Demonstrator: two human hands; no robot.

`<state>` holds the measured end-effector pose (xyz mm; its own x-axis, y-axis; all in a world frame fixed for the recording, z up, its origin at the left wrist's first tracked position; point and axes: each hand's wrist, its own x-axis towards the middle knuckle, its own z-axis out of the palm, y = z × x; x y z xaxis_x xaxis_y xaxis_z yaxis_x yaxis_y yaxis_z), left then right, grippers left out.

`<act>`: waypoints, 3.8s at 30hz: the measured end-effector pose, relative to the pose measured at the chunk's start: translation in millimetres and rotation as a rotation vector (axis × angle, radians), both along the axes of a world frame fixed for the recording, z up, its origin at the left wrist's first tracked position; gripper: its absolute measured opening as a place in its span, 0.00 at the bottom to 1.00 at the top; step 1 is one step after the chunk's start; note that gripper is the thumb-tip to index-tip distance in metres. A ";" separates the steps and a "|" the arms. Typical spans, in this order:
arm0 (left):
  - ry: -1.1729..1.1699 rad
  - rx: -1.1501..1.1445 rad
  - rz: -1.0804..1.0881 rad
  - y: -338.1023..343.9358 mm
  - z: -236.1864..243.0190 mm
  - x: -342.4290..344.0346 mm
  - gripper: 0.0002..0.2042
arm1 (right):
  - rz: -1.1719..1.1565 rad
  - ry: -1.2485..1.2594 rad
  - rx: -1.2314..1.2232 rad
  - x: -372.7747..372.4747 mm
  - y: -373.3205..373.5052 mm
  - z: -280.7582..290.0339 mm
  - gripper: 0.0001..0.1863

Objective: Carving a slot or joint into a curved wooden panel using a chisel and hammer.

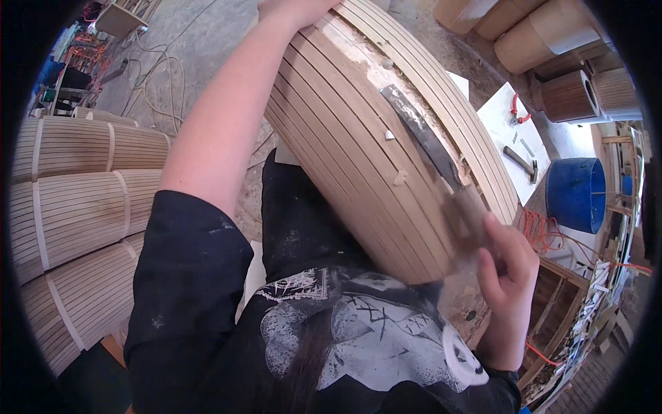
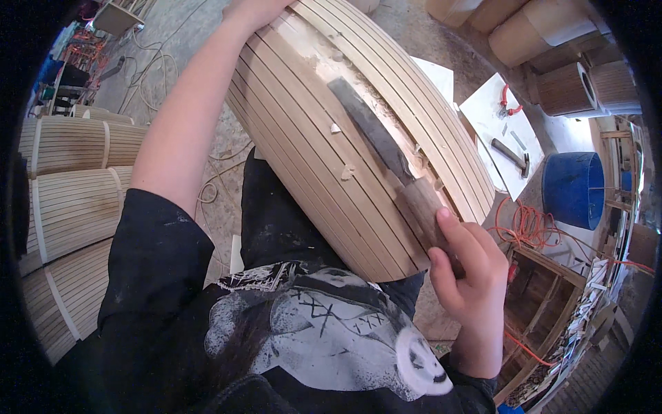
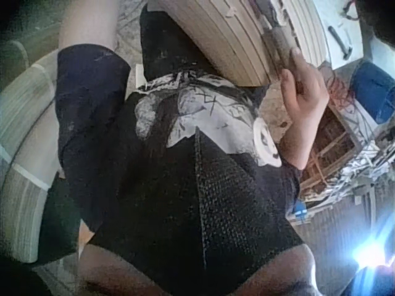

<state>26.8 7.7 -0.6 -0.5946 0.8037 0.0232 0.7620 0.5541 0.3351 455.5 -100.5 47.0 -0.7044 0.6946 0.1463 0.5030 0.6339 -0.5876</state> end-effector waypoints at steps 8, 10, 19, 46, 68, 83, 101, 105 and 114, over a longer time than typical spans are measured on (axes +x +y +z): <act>-0.039 -0.054 -0.016 -11.0 -0.1 -24.3 0.31 | 0.068 -0.049 0.092 -28.6 18.1 11.6 0.24; -0.264 0.168 -0.272 -30.8 12.6 -12.6 0.27 | 0.062 -0.068 0.150 -26.3 12.7 8.4 0.24; 0.042 -0.090 0.036 1.9 10.5 13.2 0.23 | 0.017 0.016 0.121 -18.2 8.0 -10.0 0.22; 0.306 0.015 -0.210 6.0 -19.8 -34.1 0.16 | 0.075 -0.146 0.239 -36.8 9.5 23.3 0.24; -0.158 0.134 -0.202 -14.3 0.0 -17.0 0.22 | 0.013 0.000 0.184 -17.7 -1.3 0.4 0.21; 0.078 0.132 -0.082 -6.2 -33.3 -59.8 0.21 | 0.156 -0.005 0.251 -25.8 7.9 0.5 0.23; 0.242 -0.127 -0.060 -9.3 -10.5 -24.7 0.15 | 0.098 0.065 0.177 -21.7 -1.3 -2.6 0.22; 0.031 0.003 0.022 -2.9 -11.7 -22.8 0.21 | 0.075 0.092 0.260 -69.5 5.9 -27.6 0.21; -0.057 -0.146 -0.133 -32.8 31.9 -8.8 0.15 | 0.118 -0.096 0.179 -26.5 -4.0 19.7 0.24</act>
